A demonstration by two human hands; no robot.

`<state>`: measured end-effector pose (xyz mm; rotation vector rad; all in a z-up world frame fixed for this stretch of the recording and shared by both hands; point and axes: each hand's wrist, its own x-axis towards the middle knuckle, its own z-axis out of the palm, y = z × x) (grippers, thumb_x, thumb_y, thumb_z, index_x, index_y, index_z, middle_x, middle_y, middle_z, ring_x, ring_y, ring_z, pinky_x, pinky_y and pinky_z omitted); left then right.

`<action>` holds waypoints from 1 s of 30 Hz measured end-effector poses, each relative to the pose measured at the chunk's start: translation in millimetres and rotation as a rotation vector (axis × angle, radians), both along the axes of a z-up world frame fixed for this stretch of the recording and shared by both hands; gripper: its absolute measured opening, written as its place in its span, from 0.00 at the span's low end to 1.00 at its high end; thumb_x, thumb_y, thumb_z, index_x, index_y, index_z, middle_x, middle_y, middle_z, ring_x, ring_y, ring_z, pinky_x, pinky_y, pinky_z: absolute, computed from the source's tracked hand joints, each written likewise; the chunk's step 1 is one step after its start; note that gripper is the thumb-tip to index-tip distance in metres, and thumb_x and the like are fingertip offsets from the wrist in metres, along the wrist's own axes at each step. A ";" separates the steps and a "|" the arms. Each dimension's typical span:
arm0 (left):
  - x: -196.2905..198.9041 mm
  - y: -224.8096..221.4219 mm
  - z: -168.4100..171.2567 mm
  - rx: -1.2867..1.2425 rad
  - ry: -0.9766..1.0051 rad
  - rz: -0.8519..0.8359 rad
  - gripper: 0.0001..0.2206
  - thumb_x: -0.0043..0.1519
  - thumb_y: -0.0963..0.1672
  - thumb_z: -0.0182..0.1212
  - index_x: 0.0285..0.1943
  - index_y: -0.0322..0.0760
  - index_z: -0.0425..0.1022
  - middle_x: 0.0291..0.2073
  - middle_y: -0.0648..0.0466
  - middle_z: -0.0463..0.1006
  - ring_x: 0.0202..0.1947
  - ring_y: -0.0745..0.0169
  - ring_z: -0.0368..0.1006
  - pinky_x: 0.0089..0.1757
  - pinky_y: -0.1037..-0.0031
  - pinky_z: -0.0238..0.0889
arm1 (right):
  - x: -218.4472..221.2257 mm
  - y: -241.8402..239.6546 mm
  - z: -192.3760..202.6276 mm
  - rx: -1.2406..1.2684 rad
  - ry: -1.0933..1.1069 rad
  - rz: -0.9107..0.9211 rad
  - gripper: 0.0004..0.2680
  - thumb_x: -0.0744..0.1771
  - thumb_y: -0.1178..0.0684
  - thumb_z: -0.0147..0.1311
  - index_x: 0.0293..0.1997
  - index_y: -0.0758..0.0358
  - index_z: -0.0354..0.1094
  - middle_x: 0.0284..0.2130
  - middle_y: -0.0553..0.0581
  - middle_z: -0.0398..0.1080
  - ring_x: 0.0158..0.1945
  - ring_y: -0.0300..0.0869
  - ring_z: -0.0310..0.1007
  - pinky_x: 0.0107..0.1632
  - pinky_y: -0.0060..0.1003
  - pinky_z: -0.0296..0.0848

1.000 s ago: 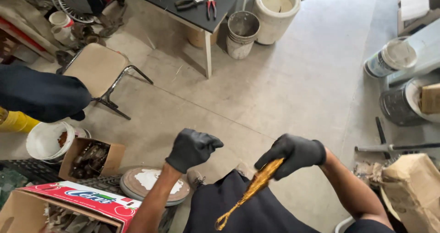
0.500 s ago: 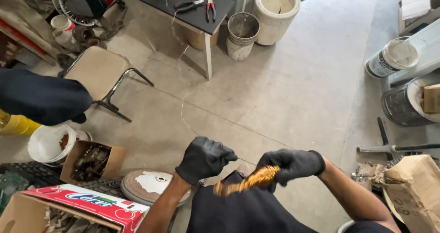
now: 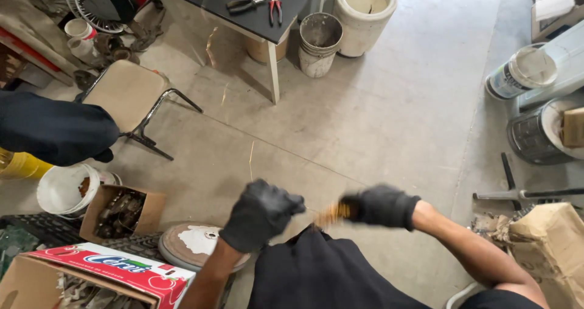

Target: Disassembling a motor stator to extract copper wiring using a screwdriver and pliers

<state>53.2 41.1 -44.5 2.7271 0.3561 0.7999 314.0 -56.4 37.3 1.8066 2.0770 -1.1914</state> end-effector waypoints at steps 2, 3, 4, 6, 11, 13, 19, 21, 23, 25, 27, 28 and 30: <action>6.7 19.5 -20.4 -0.007 -0.022 0.034 0.03 0.53 0.50 0.62 0.34 0.59 0.78 0.21 0.65 0.75 0.25 0.58 0.74 0.32 0.62 0.68 | 5.6 -8.4 -7.3 0.146 0.424 0.083 0.16 0.67 0.47 0.55 0.59 0.61 0.67 0.38 0.69 0.78 0.40 0.62 0.79 0.42 0.54 0.77; 10.2 27.3 -30.7 -0.018 -0.040 0.064 0.05 0.50 0.48 0.65 0.34 0.61 0.78 0.22 0.67 0.75 0.26 0.58 0.74 0.32 0.62 0.68 | 8.7 -14.4 -11.2 0.285 0.854 0.163 0.15 0.65 0.52 0.63 0.55 0.66 0.71 0.31 0.65 0.79 0.31 0.56 0.82 0.28 0.45 0.81; 17.2 11.3 -35.1 -0.021 -0.042 0.070 0.05 0.50 0.48 0.65 0.34 0.61 0.78 0.22 0.67 0.75 0.26 0.58 0.74 0.32 0.62 0.68 | 17.2 -9.5 -20.4 0.279 0.854 0.168 0.15 0.65 0.52 0.63 0.55 0.66 0.71 0.31 0.65 0.79 0.31 0.56 0.82 0.28 0.45 0.81; 31.7 -15.1 -43.2 0.105 0.021 -0.009 0.04 0.50 0.46 0.62 0.30 0.61 0.75 0.19 0.64 0.73 0.23 0.60 0.72 0.32 0.60 0.67 | 33.2 2.0 -39.2 0.555 0.169 -0.400 0.19 0.62 0.38 0.64 0.58 0.43 0.72 0.34 0.55 0.80 0.39 0.55 0.81 0.40 0.52 0.81; 38.3 -5.8 4.5 0.188 0.007 0.069 0.02 0.54 0.48 0.62 0.31 0.60 0.74 0.21 0.63 0.72 0.23 0.56 0.70 0.31 0.58 0.65 | 37.3 -8.0 -34.7 0.211 0.162 0.015 0.16 0.63 0.32 0.58 0.53 0.41 0.72 0.32 0.53 0.78 0.38 0.54 0.79 0.42 0.48 0.77; 46.9 -4.9 -3.1 0.177 -0.005 0.092 0.01 0.54 0.48 0.62 0.32 0.60 0.75 0.21 0.63 0.72 0.24 0.57 0.70 0.31 0.58 0.66 | 57.0 -8.8 -42.5 0.413 0.500 0.261 0.14 0.63 0.39 0.66 0.49 0.48 0.75 0.21 0.54 0.77 0.26 0.53 0.80 0.26 0.47 0.78; 60.7 -1.7 -21.7 0.057 -0.067 0.102 0.03 0.57 0.50 0.63 0.35 0.58 0.79 0.23 0.64 0.74 0.26 0.61 0.72 0.31 0.63 0.66 | 83.5 7.8 -70.0 0.429 0.075 -0.267 0.21 0.62 0.36 0.64 0.59 0.40 0.67 0.29 0.58 0.79 0.36 0.57 0.81 0.41 0.53 0.79; 59.6 5.5 -16.5 0.039 -0.080 0.105 0.02 0.55 0.49 0.63 0.34 0.57 0.77 0.21 0.65 0.72 0.23 0.60 0.71 0.29 0.64 0.67 | 82.1 14.2 -69.8 0.410 0.118 -0.391 0.21 0.61 0.40 0.67 0.59 0.42 0.68 0.30 0.60 0.80 0.36 0.57 0.82 0.40 0.49 0.80; 59.2 -3.0 -31.9 -0.029 -0.094 0.097 0.03 0.54 0.48 0.63 0.35 0.57 0.79 0.22 0.65 0.73 0.24 0.59 0.72 0.30 0.64 0.68 | 70.8 18.0 -35.5 0.392 0.236 -0.470 0.20 0.62 0.43 0.66 0.60 0.41 0.69 0.28 0.58 0.79 0.33 0.51 0.82 0.37 0.45 0.81; 61.8 17.1 -38.9 -0.067 -0.111 0.074 0.05 0.53 0.48 0.63 0.36 0.58 0.80 0.22 0.65 0.75 0.25 0.59 0.73 0.31 0.63 0.68 | 74.6 28.3 -30.9 0.404 0.357 -0.559 0.19 0.63 0.46 0.65 0.60 0.41 0.70 0.25 0.56 0.79 0.29 0.46 0.83 0.34 0.41 0.82; 58.4 40.6 -39.0 -0.097 -0.084 0.135 0.04 0.54 0.47 0.64 0.36 0.59 0.80 0.23 0.67 0.77 0.25 0.60 0.74 0.32 0.64 0.69 | 83.7 21.7 -56.8 0.296 0.717 -0.273 0.09 0.63 0.51 0.66 0.45 0.56 0.77 0.17 0.52 0.77 0.21 0.40 0.81 0.26 0.34 0.79; 55.1 44.5 -40.1 -0.105 -0.080 0.139 0.04 0.54 0.47 0.64 0.36 0.59 0.80 0.23 0.67 0.77 0.25 0.60 0.74 0.32 0.64 0.69 | 79.6 20.1 -53.0 0.285 0.720 -0.273 0.09 0.63 0.51 0.66 0.45 0.56 0.77 0.17 0.52 0.77 0.21 0.40 0.81 0.26 0.34 0.79; 51.7 69.8 -39.6 -0.149 -0.052 0.260 0.04 0.56 0.47 0.64 0.37 0.62 0.79 0.24 0.70 0.79 0.25 0.62 0.76 0.34 0.66 0.70 | 72.7 29.5 -43.5 0.259 0.618 0.134 0.12 0.62 0.47 0.69 0.46 0.54 0.75 0.17 0.57 0.77 0.20 0.50 0.80 0.22 0.41 0.78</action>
